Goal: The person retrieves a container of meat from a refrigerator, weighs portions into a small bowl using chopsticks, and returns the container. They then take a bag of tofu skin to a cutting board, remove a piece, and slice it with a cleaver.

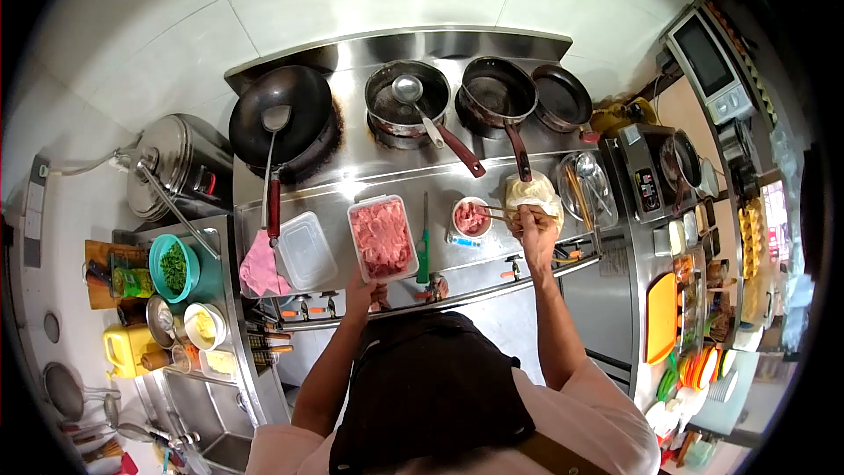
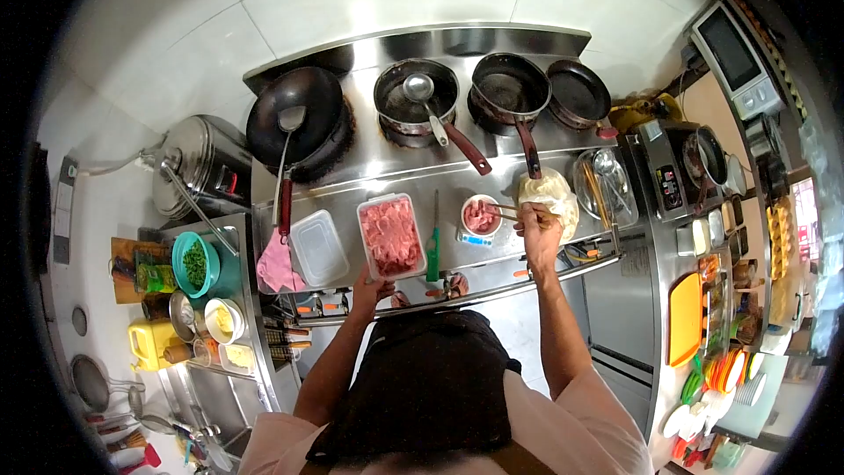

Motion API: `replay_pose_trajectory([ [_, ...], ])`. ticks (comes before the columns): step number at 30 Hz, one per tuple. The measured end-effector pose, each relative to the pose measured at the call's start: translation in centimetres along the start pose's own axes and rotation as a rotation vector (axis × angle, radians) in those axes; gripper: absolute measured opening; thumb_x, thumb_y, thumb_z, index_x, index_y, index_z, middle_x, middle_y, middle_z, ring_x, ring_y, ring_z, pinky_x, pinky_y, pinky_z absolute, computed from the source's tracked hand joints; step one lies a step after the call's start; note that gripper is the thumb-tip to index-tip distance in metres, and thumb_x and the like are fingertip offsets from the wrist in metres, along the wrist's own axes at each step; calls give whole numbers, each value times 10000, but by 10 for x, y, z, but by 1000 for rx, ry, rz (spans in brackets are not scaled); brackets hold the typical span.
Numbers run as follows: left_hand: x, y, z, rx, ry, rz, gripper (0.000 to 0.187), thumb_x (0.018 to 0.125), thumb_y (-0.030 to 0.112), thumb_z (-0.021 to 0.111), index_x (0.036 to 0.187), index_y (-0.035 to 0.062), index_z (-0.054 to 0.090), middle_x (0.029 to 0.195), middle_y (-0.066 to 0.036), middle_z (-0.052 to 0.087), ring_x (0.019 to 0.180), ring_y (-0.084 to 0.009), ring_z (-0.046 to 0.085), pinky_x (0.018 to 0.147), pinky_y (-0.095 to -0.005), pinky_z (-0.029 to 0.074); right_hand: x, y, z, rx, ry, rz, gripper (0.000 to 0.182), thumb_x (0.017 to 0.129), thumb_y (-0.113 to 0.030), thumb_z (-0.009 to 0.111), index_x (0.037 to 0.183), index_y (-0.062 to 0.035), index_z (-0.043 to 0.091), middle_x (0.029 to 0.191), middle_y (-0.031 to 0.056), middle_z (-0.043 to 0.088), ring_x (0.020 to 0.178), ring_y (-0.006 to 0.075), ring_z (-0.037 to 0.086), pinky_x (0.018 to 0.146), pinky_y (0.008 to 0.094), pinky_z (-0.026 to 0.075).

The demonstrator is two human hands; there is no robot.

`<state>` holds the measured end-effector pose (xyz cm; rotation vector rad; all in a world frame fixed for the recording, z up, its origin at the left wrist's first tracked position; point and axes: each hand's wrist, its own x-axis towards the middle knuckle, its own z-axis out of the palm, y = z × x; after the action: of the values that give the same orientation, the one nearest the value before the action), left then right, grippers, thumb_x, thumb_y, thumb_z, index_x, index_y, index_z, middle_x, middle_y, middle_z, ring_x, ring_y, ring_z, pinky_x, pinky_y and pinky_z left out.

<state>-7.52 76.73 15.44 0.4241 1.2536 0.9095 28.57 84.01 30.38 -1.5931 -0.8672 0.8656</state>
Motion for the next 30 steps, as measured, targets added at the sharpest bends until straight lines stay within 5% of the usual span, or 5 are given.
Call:
replay_pose_trajectory([
  [22, -2, 4, 3, -51, 10, -11, 659, 911, -11, 466, 1484, 169, 194, 843, -146, 633, 686, -219, 644, 611, -316, 560, -58, -1, 76, 108, -481, 131, 262, 913, -153, 587, 1062, 60, 612, 877, 111, 659, 733, 170, 661, 656, 277, 552],
  [30, -1, 0, 2, -82, 15, 1, 652, 910, -21, 466, 1480, 173, 216, 833, -145, 621, 673, -202, 628, 597, -314, 555, -65, 2, 84, 49, -445, 80, 274, 921, -187, 578, 1034, 59, 618, 848, 105, 658, 712, 165, 656, 658, 269, 544],
])
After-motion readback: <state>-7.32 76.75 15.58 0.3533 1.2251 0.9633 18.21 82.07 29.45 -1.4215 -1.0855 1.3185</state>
